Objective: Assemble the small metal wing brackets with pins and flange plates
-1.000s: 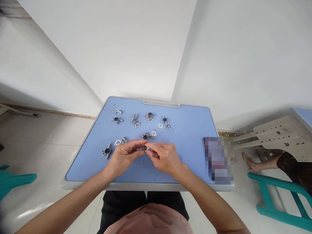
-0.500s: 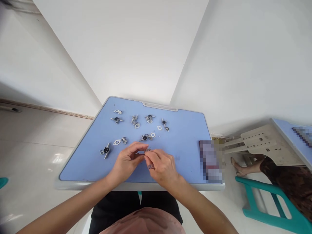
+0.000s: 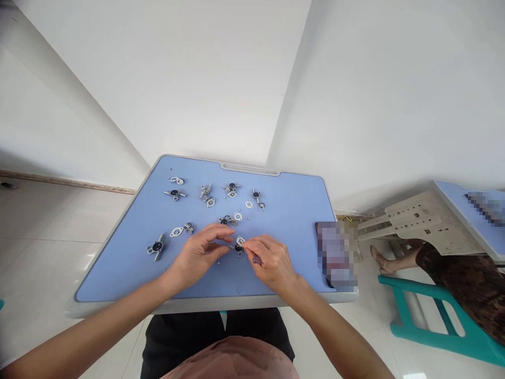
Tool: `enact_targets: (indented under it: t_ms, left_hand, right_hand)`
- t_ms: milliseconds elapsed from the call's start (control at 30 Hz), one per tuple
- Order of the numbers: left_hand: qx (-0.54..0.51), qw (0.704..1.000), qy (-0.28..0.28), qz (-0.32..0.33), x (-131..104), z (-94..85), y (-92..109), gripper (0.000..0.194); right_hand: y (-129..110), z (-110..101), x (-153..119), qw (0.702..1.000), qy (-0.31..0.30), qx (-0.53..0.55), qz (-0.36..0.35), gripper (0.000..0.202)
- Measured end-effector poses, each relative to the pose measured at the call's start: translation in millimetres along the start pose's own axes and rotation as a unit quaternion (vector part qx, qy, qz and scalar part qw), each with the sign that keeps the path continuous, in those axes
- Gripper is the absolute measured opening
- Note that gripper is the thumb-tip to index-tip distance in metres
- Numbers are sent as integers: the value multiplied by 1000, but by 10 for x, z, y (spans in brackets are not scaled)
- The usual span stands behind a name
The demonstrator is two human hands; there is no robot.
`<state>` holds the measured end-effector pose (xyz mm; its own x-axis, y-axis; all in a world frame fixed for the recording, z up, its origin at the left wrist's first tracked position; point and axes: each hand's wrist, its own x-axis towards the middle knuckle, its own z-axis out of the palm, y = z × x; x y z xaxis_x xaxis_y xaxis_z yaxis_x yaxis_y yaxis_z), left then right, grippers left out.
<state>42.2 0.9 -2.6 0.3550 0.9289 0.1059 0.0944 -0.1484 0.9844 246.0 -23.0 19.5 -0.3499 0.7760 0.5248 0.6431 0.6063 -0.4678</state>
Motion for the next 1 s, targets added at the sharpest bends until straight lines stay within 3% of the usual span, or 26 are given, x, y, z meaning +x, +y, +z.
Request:
enact_targets:
  t_ms: [133, 267, 367, 500, 700, 900, 1000]
  left_hand:
    - [163, 985, 3, 52, 26, -127, 5, 26]
    - [331, 941, -7, 71, 12, -134, 30, 22]
    - [401, 912, -32, 77, -2, -106, 30, 22]
    - [435, 893, -61, 98, 15, -92, 41, 24]
    - [429, 891, -116, 98, 64, -83, 90, 25]
    - [419, 894, -115, 105, 81, -62, 55, 29]
    - [412, 898, -114, 106, 90, -63, 35, 26]
  right_hand:
    - [96, -18, -43, 999, -21, -20, -14, 25]
    - [79, 53, -126, 996, -24, -78, -43, 33]
    - [-10, 118, -181, 992, -16, -117, -51, 31]
    - [-167, 183, -201, 988, -1, -152, -36, 24]
    - [-324, 289, -151, 987, -12, -156, 21, 20]
    - [-385, 388, -107, 991, -16, -119, 54, 19]
    - [-332, 341, -113, 996, 1, -67, 56, 17]
